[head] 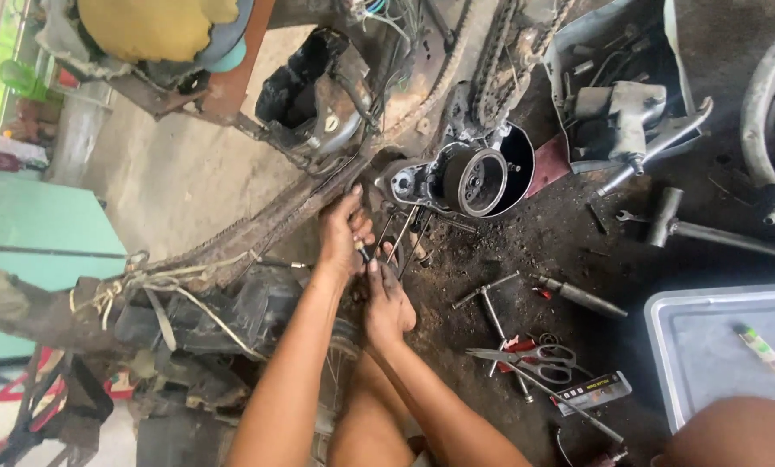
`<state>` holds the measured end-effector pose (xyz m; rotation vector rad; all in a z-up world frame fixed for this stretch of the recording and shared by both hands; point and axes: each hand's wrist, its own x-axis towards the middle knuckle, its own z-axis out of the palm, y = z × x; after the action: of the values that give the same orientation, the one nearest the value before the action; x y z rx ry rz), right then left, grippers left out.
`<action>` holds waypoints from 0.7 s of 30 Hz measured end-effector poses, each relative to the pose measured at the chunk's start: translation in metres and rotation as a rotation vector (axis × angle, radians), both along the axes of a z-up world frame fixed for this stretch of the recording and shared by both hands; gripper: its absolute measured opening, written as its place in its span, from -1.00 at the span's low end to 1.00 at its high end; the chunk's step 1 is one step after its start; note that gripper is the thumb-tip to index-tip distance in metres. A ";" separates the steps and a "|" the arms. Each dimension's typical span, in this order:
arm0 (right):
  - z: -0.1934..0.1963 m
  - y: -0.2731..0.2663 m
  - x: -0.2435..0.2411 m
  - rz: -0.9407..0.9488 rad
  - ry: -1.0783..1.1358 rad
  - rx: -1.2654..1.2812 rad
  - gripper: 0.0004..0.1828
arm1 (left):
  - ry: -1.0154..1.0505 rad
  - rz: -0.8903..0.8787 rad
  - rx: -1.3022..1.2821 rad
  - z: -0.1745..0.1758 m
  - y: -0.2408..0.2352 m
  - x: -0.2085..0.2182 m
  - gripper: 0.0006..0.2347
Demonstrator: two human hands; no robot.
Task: Filing a small metal engine component and then performing manual adjustments on a motorcycle engine block.
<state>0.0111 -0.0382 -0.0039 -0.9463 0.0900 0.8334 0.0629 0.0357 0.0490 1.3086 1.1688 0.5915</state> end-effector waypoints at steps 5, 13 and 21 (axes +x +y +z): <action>-0.018 0.012 -0.012 -0.006 -0.189 -0.246 -0.61 | -0.004 0.066 0.081 -0.027 0.010 -0.003 -0.70; -0.202 0.121 -0.095 0.294 -0.865 -0.597 -0.20 | 0.006 0.102 0.100 -0.048 0.027 -0.007 -0.74; -0.123 0.094 -0.049 0.376 -0.512 -0.661 -0.59 | -0.012 0.106 0.173 -0.049 0.023 -0.003 -0.80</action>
<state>-0.0375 0.0559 -0.1269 -1.8157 -0.2821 0.8939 0.0598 0.0587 0.0001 1.3923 1.2038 0.7910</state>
